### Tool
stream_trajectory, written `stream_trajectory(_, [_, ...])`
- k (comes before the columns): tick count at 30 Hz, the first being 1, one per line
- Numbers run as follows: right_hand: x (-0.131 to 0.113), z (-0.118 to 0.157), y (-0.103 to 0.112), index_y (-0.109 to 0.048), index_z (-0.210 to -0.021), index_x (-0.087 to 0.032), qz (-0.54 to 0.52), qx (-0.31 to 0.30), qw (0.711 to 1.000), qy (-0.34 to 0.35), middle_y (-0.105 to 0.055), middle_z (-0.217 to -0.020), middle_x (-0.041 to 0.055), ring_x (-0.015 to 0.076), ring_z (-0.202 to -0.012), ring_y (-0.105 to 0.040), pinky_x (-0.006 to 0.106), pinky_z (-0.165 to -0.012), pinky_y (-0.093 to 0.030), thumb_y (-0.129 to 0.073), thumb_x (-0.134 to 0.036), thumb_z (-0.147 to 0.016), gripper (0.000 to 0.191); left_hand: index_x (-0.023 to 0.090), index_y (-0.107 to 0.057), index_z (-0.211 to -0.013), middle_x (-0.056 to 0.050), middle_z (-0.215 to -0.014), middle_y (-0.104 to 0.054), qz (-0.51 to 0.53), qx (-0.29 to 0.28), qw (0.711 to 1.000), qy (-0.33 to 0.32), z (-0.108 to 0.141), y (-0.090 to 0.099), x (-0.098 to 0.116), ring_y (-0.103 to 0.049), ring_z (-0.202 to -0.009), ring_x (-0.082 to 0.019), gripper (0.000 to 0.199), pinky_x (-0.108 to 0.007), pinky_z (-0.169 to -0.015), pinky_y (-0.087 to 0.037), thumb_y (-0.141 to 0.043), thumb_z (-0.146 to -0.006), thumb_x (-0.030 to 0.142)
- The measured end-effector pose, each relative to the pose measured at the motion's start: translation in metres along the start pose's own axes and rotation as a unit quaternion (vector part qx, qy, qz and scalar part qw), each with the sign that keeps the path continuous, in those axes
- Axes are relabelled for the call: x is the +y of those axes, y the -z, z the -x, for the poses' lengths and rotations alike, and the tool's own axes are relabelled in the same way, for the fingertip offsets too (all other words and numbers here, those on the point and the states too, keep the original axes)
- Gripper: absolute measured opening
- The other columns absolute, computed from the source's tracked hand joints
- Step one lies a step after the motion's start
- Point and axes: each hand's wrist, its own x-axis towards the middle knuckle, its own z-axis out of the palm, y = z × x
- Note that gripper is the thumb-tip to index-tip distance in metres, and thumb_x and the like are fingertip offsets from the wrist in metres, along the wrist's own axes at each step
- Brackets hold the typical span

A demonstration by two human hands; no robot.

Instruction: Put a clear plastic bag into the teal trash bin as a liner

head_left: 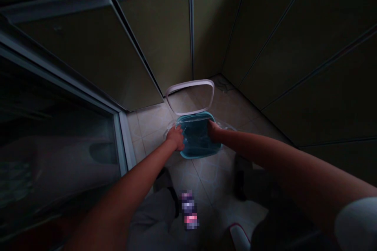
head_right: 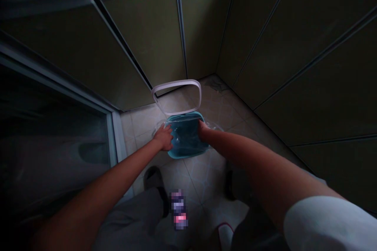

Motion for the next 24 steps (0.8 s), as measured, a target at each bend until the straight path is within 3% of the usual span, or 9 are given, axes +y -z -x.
stream_trajectory(2, [-0.002, 0.002, 0.007, -0.076, -0.075, -0.013, 0.137, -0.064, 0.986, 0.063, -0.074, -0.107, 0.0147, 0.0337, -0.133, -0.052, 0.05, -0.116, -0.035, -0.063, -0.004, -0.072, 0.015, 0.022, -0.077, -0.114, -0.015, -0.138, -0.066, -0.006, 0.013, 1.0, -0.008, -0.001, 0.001, 0.004, -0.038, -0.145, -0.039, 0.044, -0.058, -0.123, -0.013, -0.073, -0.076, 0.043])
stream_trajectory(5, [-0.008, 0.0, 0.019, -0.079, -0.083, -0.018, 0.306, -0.153, 0.923, 0.175, -0.074, -0.119, 0.0131, 0.033, -0.132, -0.054, 0.051, -0.122, -0.027, -0.067, -0.004, -0.075, 0.02, 0.02, -0.075, -0.118, -0.016, -0.138, -0.063, -0.009, 0.069, 0.996, -0.05, -0.004, 0.005, 0.007, -0.048, -0.135, -0.034, 0.036, -0.053, -0.12, -0.023, -0.064, -0.087, 0.034])
stream_trajectory(8, [-0.013, -0.011, 0.035, -0.079, -0.092, -0.017, 0.314, -0.155, 0.912, 0.212, -0.074, -0.116, 0.0141, 0.03, -0.121, -0.061, 0.048, -0.116, -0.037, -0.065, -0.005, -0.082, 0.022, 0.02, -0.073, -0.119, -0.015, -0.143, -0.058, -0.013, 0.109, 0.991, -0.073, -0.008, 0.012, 0.005, -0.045, -0.136, -0.032, 0.034, -0.049, -0.117, -0.028, -0.063, -0.087, 0.022])
stream_trajectory(11, [-0.017, -0.024, 0.053, -0.077, -0.105, -0.015, 0.315, -0.14, 0.91, 0.23, -0.074, -0.111, 0.015, 0.0278, -0.107, -0.067, 0.042, -0.1, -0.05, -0.058, -0.006, -0.088, 0.028, 0.022, -0.072, -0.12, -0.013, -0.139, -0.057, 0.005, 0.147, 0.989, -0.028, -0.013, 0.018, -0.004, -0.044, -0.133, -0.031, 0.038, -0.047, -0.111, -0.034, -0.063, -0.085, 0.014])
stream_trajectory(14, [-0.02, -0.03, 0.069, -0.073, -0.116, -0.016, 0.32, -0.127, 0.915, 0.21, -0.074, -0.114, 0.0153, 0.0256, -0.098, -0.07, 0.036, -0.085, -0.054, -0.05, -0.012, -0.096, 0.031, 0.025, -0.071, -0.123, -0.012, -0.131, -0.058, 0.052, 0.191, 0.98, 0.034, -0.017, 0.016, -0.017, -0.048, -0.126, -0.03, 0.041, -0.045, -0.106, -0.04, -0.066, -0.083, 0.014])
stream_trajectory(18, [-0.024, -0.018, 0.083, -0.072, -0.114, -0.018, 0.308, -0.116, 0.932, 0.154, -0.074, -0.115, 0.0134, 0.0253, -0.096, -0.072, 0.031, -0.076, -0.052, -0.05, -0.022, -0.099, 0.027, 0.026, -0.069, -0.12, -0.009, -0.122, -0.061, 0.147, 0.261, 0.95, 0.09, -0.016, 0.004, -0.028, -0.055, -0.118, -0.027, 0.037, -0.039, -0.101, -0.045, -0.07, -0.083, 0.02])
stream_trajectory(22, [-0.019, 0.005, 0.093, -0.07, -0.114, -0.022, 0.258, -0.064, 0.961, 0.08, -0.073, -0.119, 0.0111, 0.024, -0.096, -0.072, 0.03, -0.076, -0.05, -0.048, -0.03, -0.101, 0.027, 0.025, -0.061, -0.109, -0.004, -0.114, -0.065, 0.253, 0.322, 0.892, 0.191, -0.012, 0.005, -0.025, -0.062, -0.103, -0.02, 0.019, -0.03, -0.085, -0.047, -0.063, -0.09, 0.024])
stream_trajectory(24, [-0.014, 0.016, 0.1, -0.069, -0.117, -0.024, 0.232, -0.043, 0.971, 0.036, -0.073, -0.121, 0.0098, 0.0239, -0.097, -0.072, 0.029, -0.077, -0.05, -0.052, -0.031, -0.098, 0.026, 0.026, -0.057, -0.109, -0.002, -0.105, -0.067, 0.293, 0.323, 0.864, 0.251, -0.01, 0.009, -0.023, -0.063, -0.092, -0.018, 0.017, -0.027, -0.074, -0.044, -0.062, -0.093, 0.028])
